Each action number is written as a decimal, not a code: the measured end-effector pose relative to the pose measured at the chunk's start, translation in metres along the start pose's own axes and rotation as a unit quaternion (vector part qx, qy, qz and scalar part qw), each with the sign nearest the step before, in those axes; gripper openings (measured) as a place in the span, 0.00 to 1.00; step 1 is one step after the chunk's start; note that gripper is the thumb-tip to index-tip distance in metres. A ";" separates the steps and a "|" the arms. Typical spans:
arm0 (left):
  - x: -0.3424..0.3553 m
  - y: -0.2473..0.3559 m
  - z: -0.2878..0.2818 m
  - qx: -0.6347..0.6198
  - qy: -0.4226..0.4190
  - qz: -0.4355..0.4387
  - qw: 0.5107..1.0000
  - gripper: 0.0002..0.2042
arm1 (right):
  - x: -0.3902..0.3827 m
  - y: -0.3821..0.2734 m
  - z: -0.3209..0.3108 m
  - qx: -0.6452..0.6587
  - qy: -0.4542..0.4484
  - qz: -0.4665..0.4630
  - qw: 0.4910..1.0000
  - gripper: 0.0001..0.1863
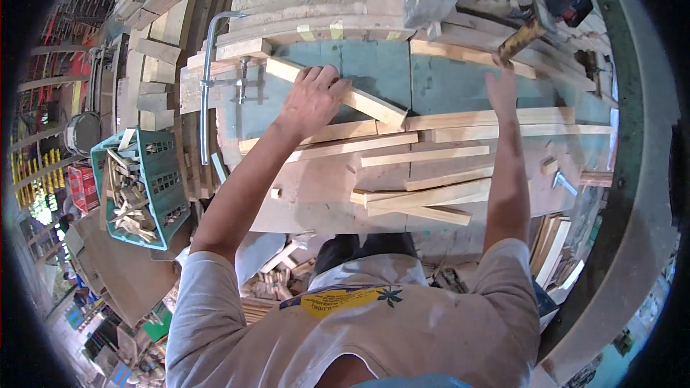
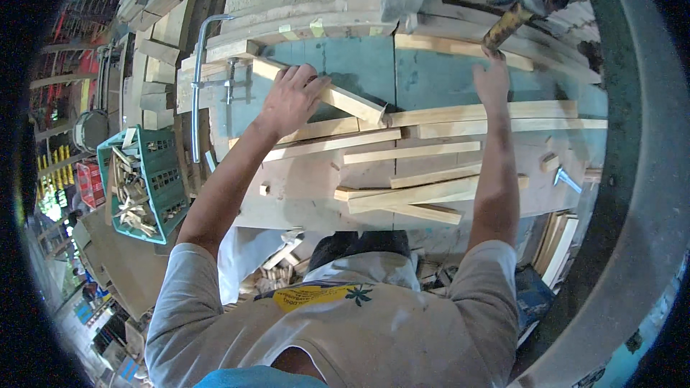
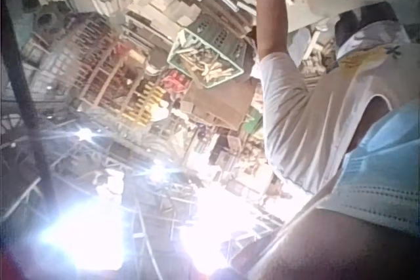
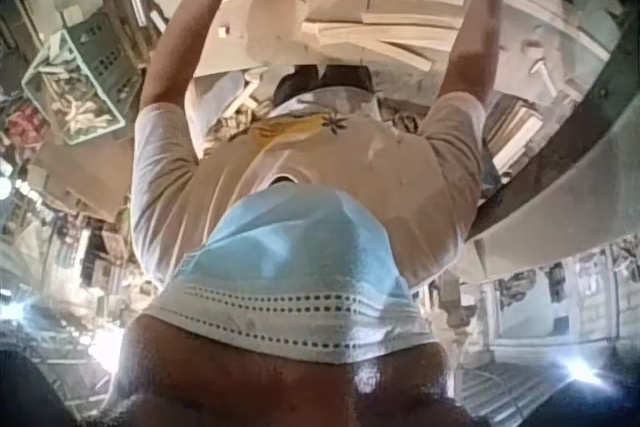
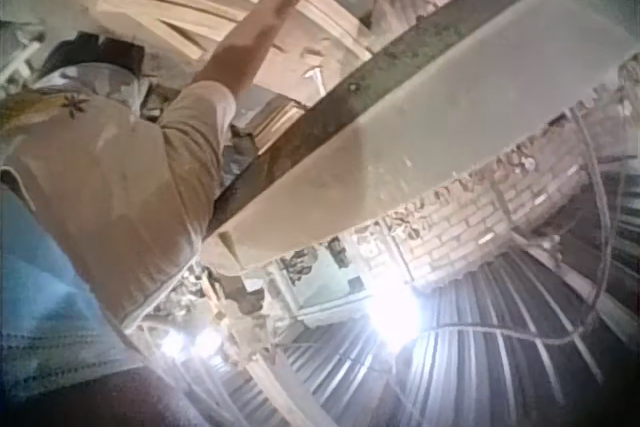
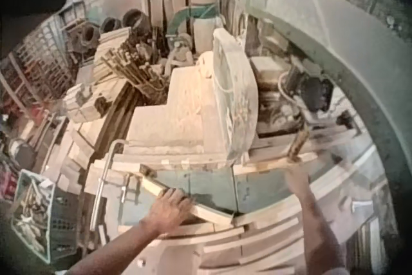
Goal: The person repeatedly places thin wooden strips on a table saw and pushes them through the blade to cut them. The cut pieces are collected in a pile on the table. The person handles the wood by hand and uses a push stick to guide the pieces near the blade.
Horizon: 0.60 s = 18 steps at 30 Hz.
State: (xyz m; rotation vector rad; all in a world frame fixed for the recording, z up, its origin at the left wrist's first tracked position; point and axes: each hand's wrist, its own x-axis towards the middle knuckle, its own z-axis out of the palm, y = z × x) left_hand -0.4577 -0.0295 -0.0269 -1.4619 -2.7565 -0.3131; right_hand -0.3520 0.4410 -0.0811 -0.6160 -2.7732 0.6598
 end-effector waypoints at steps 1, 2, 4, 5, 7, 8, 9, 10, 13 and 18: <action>-0.007 0.003 -0.012 -0.024 -0.023 -0.008 0.999 0.21 | 0.000 -0.003 0.007 -0.077 -0.011 -0.007 0.997 0.28; -0.017 0.008 -0.023 -0.022 -0.025 -0.002 0.999 0.23 | 0.002 -0.007 0.009 -0.157 -0.020 -0.012 0.987 0.28; -0.033 0.018 -0.038 -0.035 -0.082 -0.022 0.996 0.23 | 0.010 -0.005 0.004 -0.220 -0.052 -0.030 0.974 0.27; -0.040 0.022 -0.043 -0.042 -0.110 -0.033 0.992 0.22 | 0.012 -0.008 0.000 -0.225 -0.044 -0.065 0.971 0.26; -0.059 0.022 -0.033 -0.038 -0.137 -0.060 0.988 0.31 | 0.013 -0.008 -0.007 -0.239 -0.028 -0.130 0.962 0.24; -0.065 0.027 -0.030 -0.032 -0.135 -0.069 0.988 0.35 | 0.014 0.002 -0.006 -0.241 -0.037 -0.139 0.960 0.24; -0.067 0.031 -0.025 -0.028 -0.130 -0.074 0.988 0.38 | 0.019 0.014 -0.008 -0.247 -0.043 -0.146 0.957 0.23; -0.073 0.031 -0.021 -0.026 -0.175 -0.087 0.980 0.44 | 0.015 0.023 -0.012 -0.252 -0.053 -0.158 0.953 0.23; -0.077 0.036 -0.010 0.024 -0.248 -0.158 0.956 0.44 | -0.019 -0.019 -0.051 -0.282 -0.029 -0.146 0.948 0.22; -0.078 0.034 -0.015 0.004 -0.263 -0.139 0.955 0.38 | -0.114 -0.031 -0.111 -0.178 -0.059 -0.101 0.977 0.22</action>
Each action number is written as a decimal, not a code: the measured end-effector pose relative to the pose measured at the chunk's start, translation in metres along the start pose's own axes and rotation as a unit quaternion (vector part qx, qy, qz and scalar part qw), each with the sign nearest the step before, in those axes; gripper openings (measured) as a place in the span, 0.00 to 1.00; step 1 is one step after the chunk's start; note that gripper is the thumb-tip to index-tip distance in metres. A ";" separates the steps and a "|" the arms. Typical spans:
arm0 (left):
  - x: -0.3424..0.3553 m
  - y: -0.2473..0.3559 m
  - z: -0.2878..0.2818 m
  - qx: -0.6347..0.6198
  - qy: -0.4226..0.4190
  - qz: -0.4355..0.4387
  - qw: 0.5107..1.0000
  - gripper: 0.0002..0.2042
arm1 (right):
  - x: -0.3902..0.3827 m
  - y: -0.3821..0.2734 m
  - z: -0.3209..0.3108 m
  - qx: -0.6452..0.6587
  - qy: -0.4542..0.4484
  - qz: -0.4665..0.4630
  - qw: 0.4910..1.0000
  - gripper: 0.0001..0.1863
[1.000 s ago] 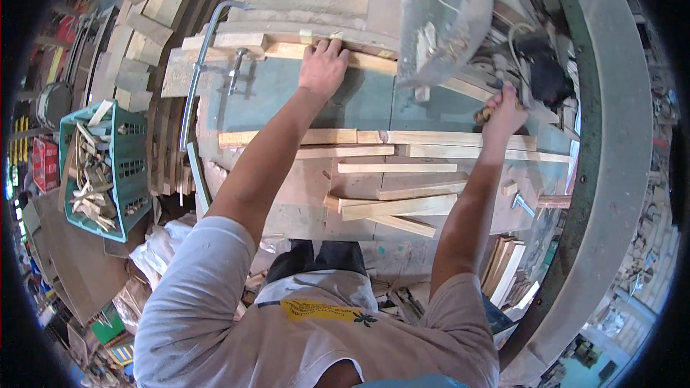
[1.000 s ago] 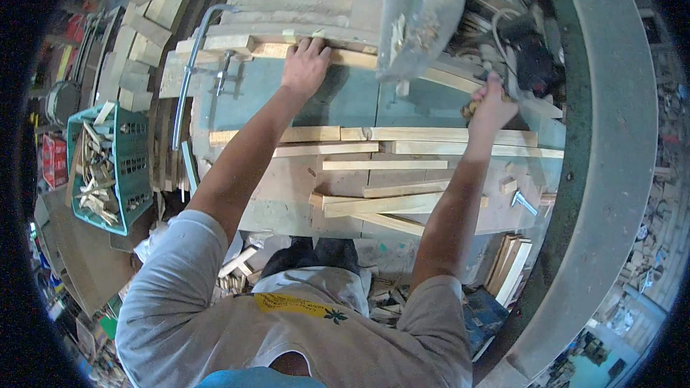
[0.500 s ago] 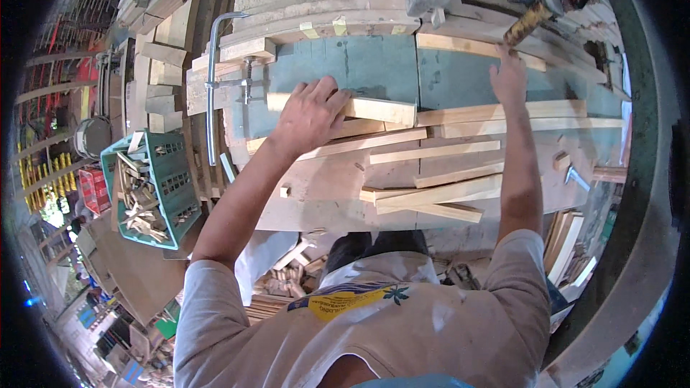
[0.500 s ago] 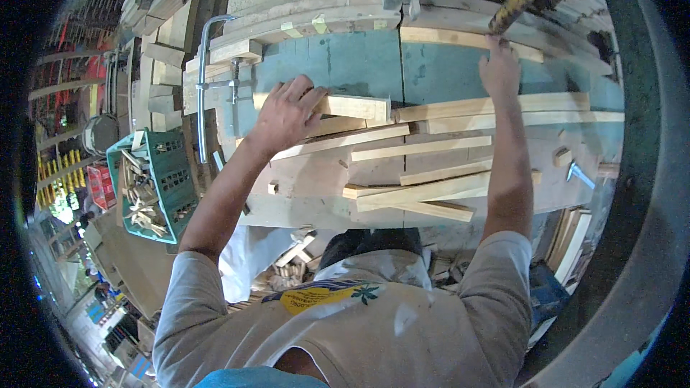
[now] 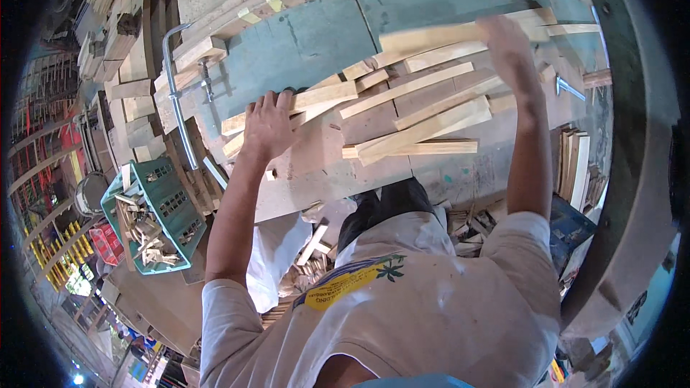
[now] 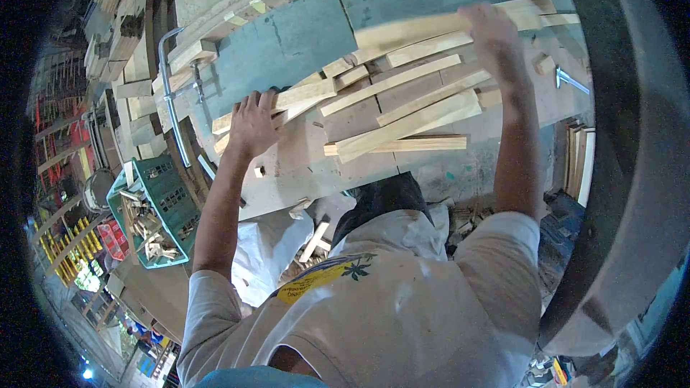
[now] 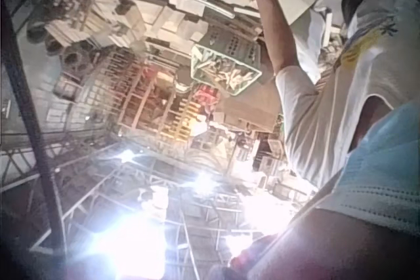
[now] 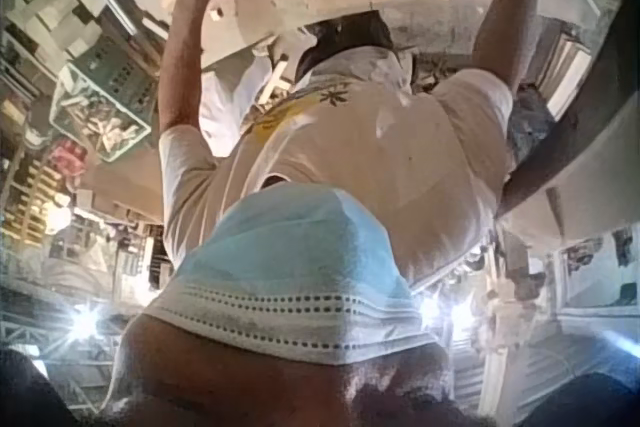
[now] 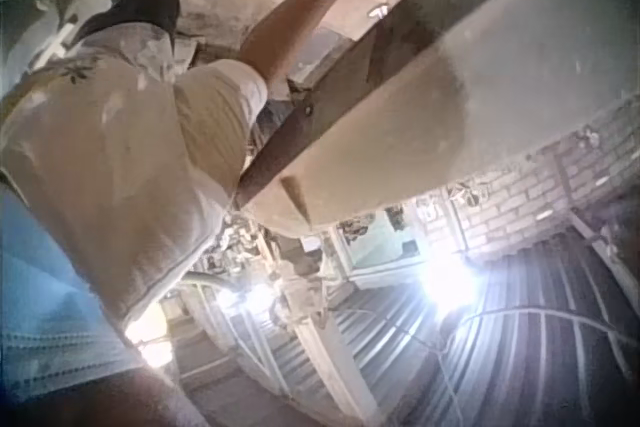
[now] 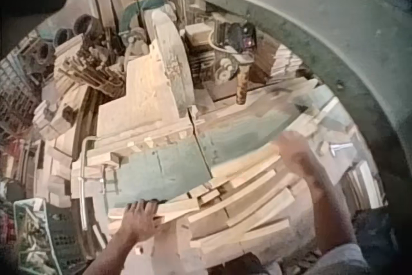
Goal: The person repeatedly places thin wooden strips on a table saw and pushes them through the blade to cut them. The cut pieces are collected in a pile on the table. The person handles the wood by hand and uses a push stick to guide the pieces near the blade.
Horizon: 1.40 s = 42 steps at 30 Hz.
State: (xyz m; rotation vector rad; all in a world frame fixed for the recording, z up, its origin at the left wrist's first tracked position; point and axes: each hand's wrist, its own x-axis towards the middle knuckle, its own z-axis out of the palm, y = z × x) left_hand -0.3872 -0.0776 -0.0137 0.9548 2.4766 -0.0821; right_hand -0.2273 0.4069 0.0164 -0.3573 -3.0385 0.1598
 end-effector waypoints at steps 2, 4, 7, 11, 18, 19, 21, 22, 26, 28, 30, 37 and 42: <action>-0.011 -0.003 -0.001 -0.010 0.024 0.007 1.000 0.37 | -0.046 -0.006 -0.003 0.035 0.017 -0.003 0.999 0.21; -0.031 -0.014 0.004 -0.032 0.060 0.017 0.998 0.35 | -0.078 -0.024 0.001 0.003 0.035 -0.028 0.999 0.18; -0.057 -0.028 0.000 -0.069 0.072 -0.004 0.995 0.33 | -0.094 -0.073 0.000 0.247 -0.077 0.178 0.949 0.14; -0.062 -0.004 -0.034 -0.192 0.083 0.015 0.978 0.33 | -0.126 -0.075 0.051 0.105 0.088 0.029 0.990 0.15; 0.014 0.153 -0.059 -0.165 0.047 0.142 0.975 0.37 | -0.145 -0.121 0.048 0.354 0.211 0.253 0.875 0.25; 0.022 0.177 -0.053 -0.168 0.060 0.144 0.973 0.37 | -0.145 -0.125 0.045 0.367 0.230 0.261 0.863 0.27; 0.035 0.216 -0.029 -0.153 0.098 0.149 0.972 0.32 | -0.134 -0.139 0.034 0.314 0.230 0.234 0.891 0.26; 0.037 0.234 -0.022 -0.153 0.100 0.163 0.969 0.30 | -0.132 -0.140 0.031 0.283 0.231 0.225 0.903 0.26; 0.060 0.245 -0.012 -0.245 0.036 0.206 0.947 0.21 | -0.128 -0.127 0.044 0.231 0.081 0.190 0.951 0.29; 0.076 0.227 -0.015 -0.210 0.099 0.209 0.950 0.21 | -0.128 -0.127 0.041 0.201 0.087 0.177 0.960 0.27; 0.092 0.204 -0.019 -0.126 0.162 0.172 0.964 0.20 | -0.129 -0.127 0.043 0.200 0.090 0.177 0.959 0.25; 0.139 0.173 0.000 -0.097 0.285 0.115 0.947 0.16 | -0.122 -0.110 0.033 0.153 0.075 0.180 0.969 0.15; 0.143 0.215 -0.014 -0.091 0.193 0.215 0.953 0.11 | -0.118 -0.100 0.044 0.175 0.145 0.166 0.960 0.10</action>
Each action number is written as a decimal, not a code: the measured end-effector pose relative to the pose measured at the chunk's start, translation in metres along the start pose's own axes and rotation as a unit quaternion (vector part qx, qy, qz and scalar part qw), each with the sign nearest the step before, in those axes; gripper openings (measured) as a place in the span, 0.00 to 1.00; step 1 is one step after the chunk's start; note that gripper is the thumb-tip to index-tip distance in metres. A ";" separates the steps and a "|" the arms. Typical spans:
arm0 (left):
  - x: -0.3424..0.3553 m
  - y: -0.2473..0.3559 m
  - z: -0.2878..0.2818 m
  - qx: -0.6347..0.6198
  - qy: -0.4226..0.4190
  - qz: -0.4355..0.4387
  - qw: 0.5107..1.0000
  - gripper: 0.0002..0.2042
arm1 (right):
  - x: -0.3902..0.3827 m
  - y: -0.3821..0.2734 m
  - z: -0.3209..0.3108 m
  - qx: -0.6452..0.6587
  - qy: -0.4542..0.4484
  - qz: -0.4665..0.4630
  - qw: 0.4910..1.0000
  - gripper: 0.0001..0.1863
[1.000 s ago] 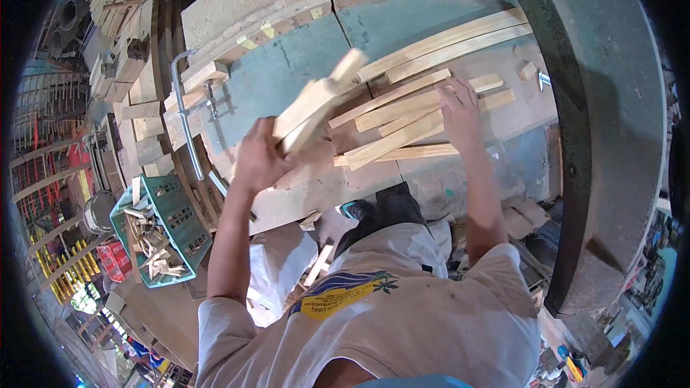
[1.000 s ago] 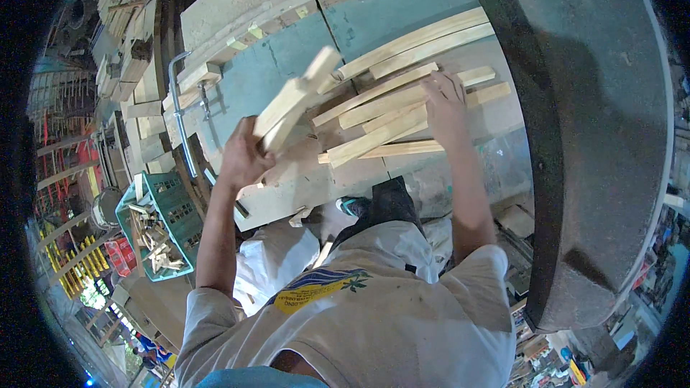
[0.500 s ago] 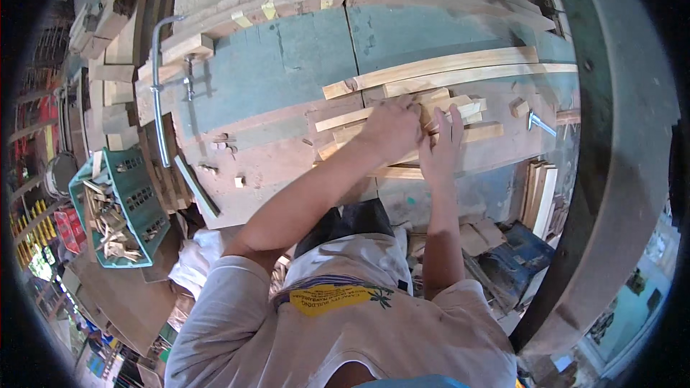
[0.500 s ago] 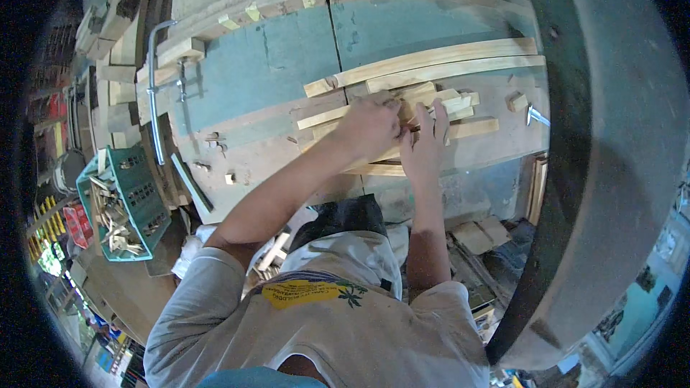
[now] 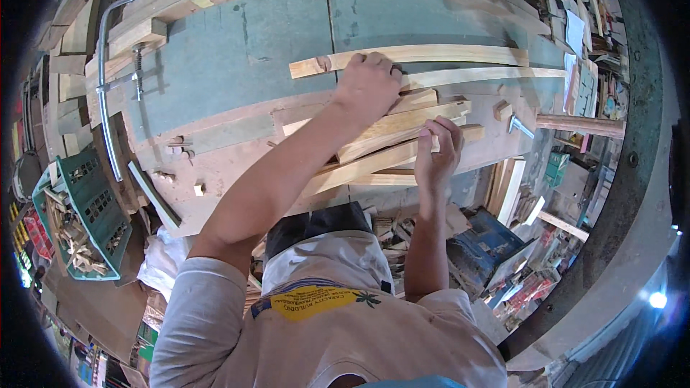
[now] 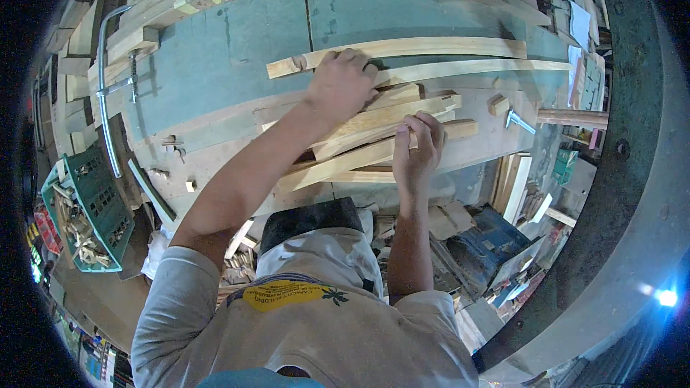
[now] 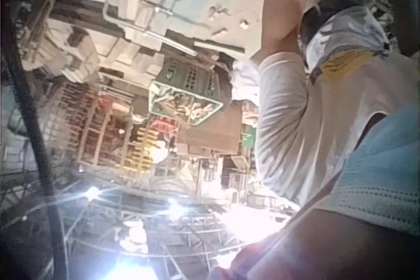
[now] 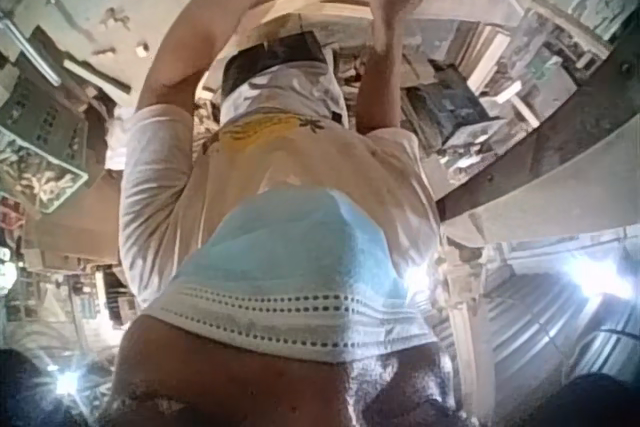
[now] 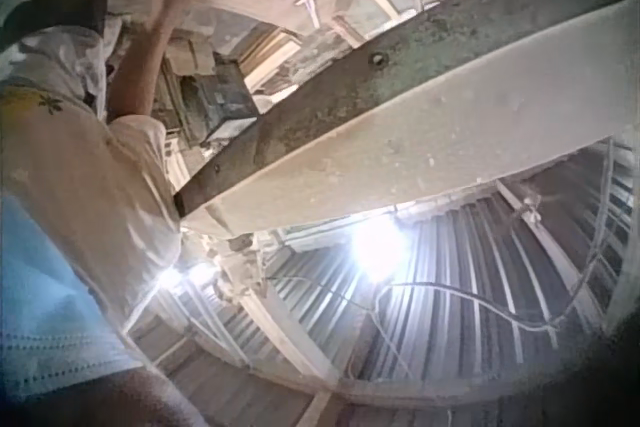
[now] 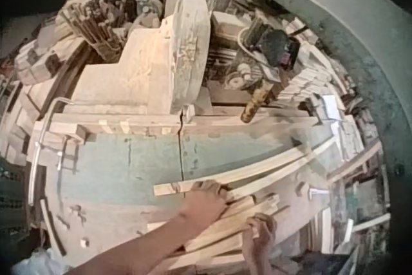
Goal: The person repeatedly places thin wooden strips on a table saw and pushes them through the blade to cut them. The cut pieces are collected in a pile on the table. The person handles the wood by hand and uses a push stick to guide the pieces near the blade.
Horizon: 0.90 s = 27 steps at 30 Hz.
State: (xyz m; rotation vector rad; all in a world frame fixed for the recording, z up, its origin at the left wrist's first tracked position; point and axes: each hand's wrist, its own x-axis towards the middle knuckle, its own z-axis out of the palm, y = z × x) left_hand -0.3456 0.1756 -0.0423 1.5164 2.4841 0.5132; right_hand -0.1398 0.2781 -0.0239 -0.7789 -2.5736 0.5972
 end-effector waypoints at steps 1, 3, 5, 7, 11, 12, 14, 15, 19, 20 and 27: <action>0.006 0.007 0.000 -0.008 -0.018 -0.015 1.000 0.11 | 0.001 -0.003 0.000 0.001 0.003 0.011 1.000 0.09; 0.014 0.013 0.000 -0.011 -0.074 -0.023 0.997 0.11 | 0.004 -0.003 -0.001 0.007 0.004 0.026 1.000 0.09; 0.022 0.016 -0.021 0.002 -0.149 -0.001 0.989 0.12 | 0.006 0.000 -0.001 0.014 0.005 0.034 0.999 0.09; 0.027 0.018 -0.024 0.005 -0.168 0.013 0.986 0.13 | 0.008 0.006 0.001 0.037 0.017 0.053 0.998 0.09; 0.011 0.011 -0.023 -0.069 -0.074 0.024 0.995 0.17 | 0.021 0.018 0.000 0.179 0.074 0.155 0.969 0.10; 0.009 0.008 -0.022 -0.124 -0.086 0.002 0.989 0.19 | 0.025 0.025 -0.003 0.189 0.079 0.205 0.957 0.12; 0.000 0.003 -0.026 -0.234 -0.114 -0.037 0.965 0.22 | 0.039 0.024 -0.009 0.266 0.122 0.258 0.921 0.12; -0.004 0.000 -0.028 -0.248 -0.123 -0.036 0.960 0.23 | 0.047 0.026 -0.010 0.304 0.142 0.283 0.899 0.13; -0.020 -0.018 -0.045 -0.284 -0.139 -0.031 0.948 0.26 | 0.075 0.045 -0.015 0.410 0.126 0.343 0.836 0.23; -0.022 -0.022 -0.050 -0.289 -0.137 -0.027 0.947 0.26 | 0.081 0.050 -0.016 0.416 0.112 0.349 0.832 0.27; -0.049 -0.063 -0.116 -0.246 -0.112 -0.047 0.962 0.20 | 0.134 0.096 -0.001 -0.047 0.109 0.158 0.980 0.32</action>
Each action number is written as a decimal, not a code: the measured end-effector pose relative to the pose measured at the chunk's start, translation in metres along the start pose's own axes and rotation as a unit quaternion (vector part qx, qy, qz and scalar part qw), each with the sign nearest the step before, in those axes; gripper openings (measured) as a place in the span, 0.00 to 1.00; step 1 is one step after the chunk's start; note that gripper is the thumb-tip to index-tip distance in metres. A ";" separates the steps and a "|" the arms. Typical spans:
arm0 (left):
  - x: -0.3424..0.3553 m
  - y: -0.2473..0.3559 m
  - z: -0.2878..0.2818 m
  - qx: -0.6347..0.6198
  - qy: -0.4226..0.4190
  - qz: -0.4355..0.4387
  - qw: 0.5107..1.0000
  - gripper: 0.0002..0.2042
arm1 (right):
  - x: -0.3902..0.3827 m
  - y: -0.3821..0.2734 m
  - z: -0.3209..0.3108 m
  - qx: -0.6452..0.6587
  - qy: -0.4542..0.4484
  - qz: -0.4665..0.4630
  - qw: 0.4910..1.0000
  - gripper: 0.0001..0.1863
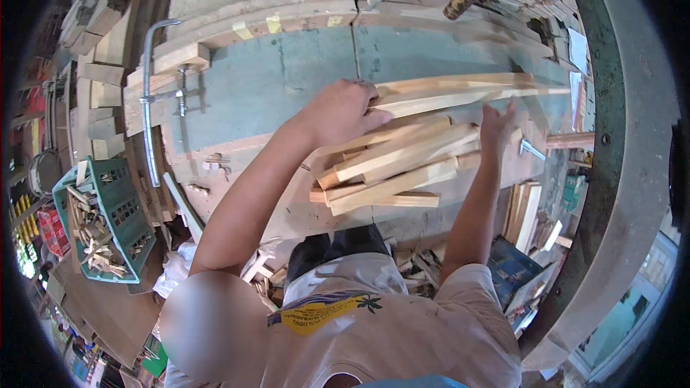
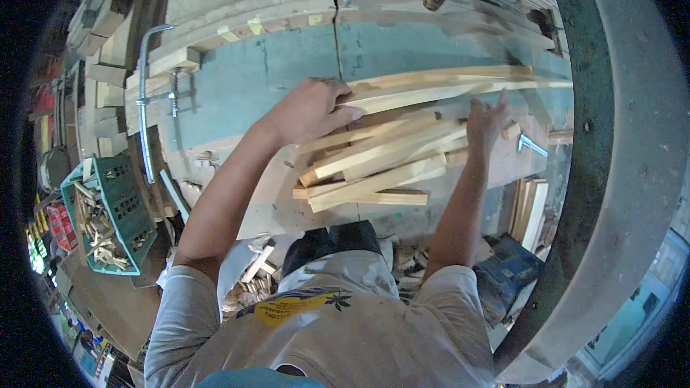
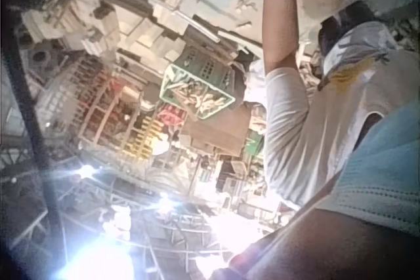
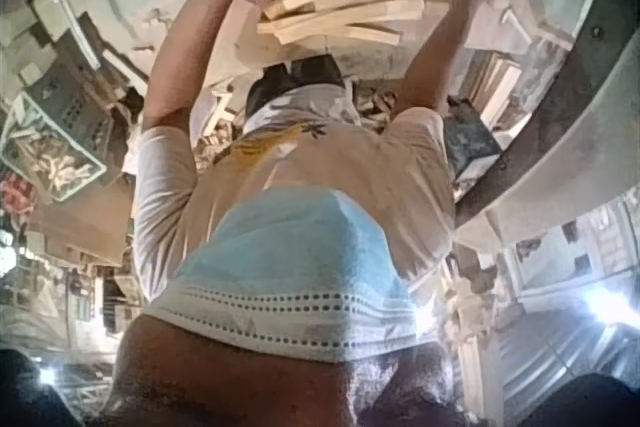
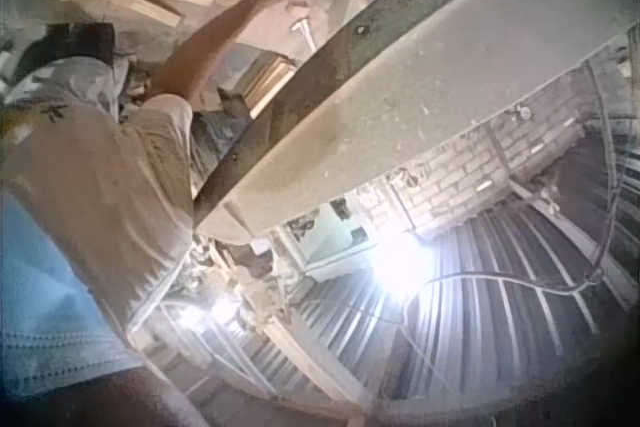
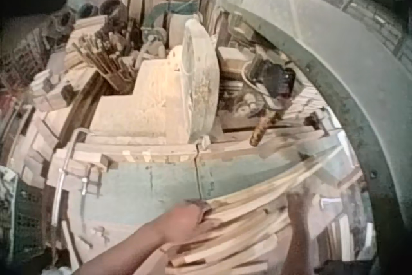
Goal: The person repeatedly places thin wooden strips on a table saw and pushes them through the blade to cut them. The cut pieces are collected in a pile on the table. The person handles the wood by hand and uses a push stick to guide the pieces near the blade.
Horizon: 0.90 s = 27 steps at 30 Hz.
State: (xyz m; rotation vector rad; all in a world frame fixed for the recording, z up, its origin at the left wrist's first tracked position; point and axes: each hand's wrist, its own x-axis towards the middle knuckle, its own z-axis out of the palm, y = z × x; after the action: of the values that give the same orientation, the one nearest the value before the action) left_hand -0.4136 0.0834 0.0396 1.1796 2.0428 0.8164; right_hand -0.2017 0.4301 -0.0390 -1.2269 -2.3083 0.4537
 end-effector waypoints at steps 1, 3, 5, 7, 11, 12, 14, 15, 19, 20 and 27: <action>-0.007 -0.013 -0.005 0.046 0.053 0.038 0.997 0.20 | 0.009 -0.005 0.003 -0.068 0.003 -0.105 0.992 0.33; -0.023 -0.035 -0.024 0.147 0.113 0.073 0.980 0.21 | 0.030 -0.022 0.001 -0.199 0.018 -0.308 0.930 0.33; -0.042 -0.055 -0.047 0.229 0.152 0.075 0.959 0.21 | 0.054 -0.029 0.004 -0.251 -0.060 -0.293 0.921 0.32; -0.059 -0.075 -0.063 0.303 0.169 0.053 0.936 0.21 | 0.084 -0.016 0.012 -0.283 -0.116 -0.284 0.909 0.31; -0.074 -0.113 -0.070 0.381 0.243 -0.034 0.891 0.18 | 0.109 -0.065 0.023 -0.204 -0.153 -0.401 0.880 0.30; -0.068 -0.125 -0.069 0.381 0.257 -0.059 0.886 0.17 | 0.111 -0.070 0.033 -0.186 -0.167 -0.397 0.883 0.30; -0.063 -0.148 -0.057 0.410 0.299 -0.091 0.857 0.16 | 0.117 -0.084 0.056 -0.151 -0.194 -0.394 0.886 0.29; -0.063 -0.160 -0.048 0.439 0.325 -0.097 0.832 0.16 | 0.112 -0.095 0.063 -0.169 -0.204 -0.389 0.882 0.27; -0.040 -0.190 -0.009 0.391 0.363 -0.113 0.839 0.12 | 0.096 -0.104 0.098 -0.177 -0.192 -0.411 0.874 0.26; -0.031 -0.188 -0.003 0.371 0.373 -0.101 0.845 0.11 | 0.091 -0.107 0.102 -0.167 -0.204 -0.415 0.871 0.26; 0.001 -0.171 -0.009 0.380 0.405 -0.082 0.828 0.09 | 0.078 -0.101 0.121 -0.139 -0.145 -0.414 0.888 0.24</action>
State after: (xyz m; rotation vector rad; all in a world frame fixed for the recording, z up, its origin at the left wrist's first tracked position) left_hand -0.5065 0.0135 -0.0867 1.0891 3.3391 0.4250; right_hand -0.3749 0.4336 -0.0690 -0.1747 -2.9386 -0.0156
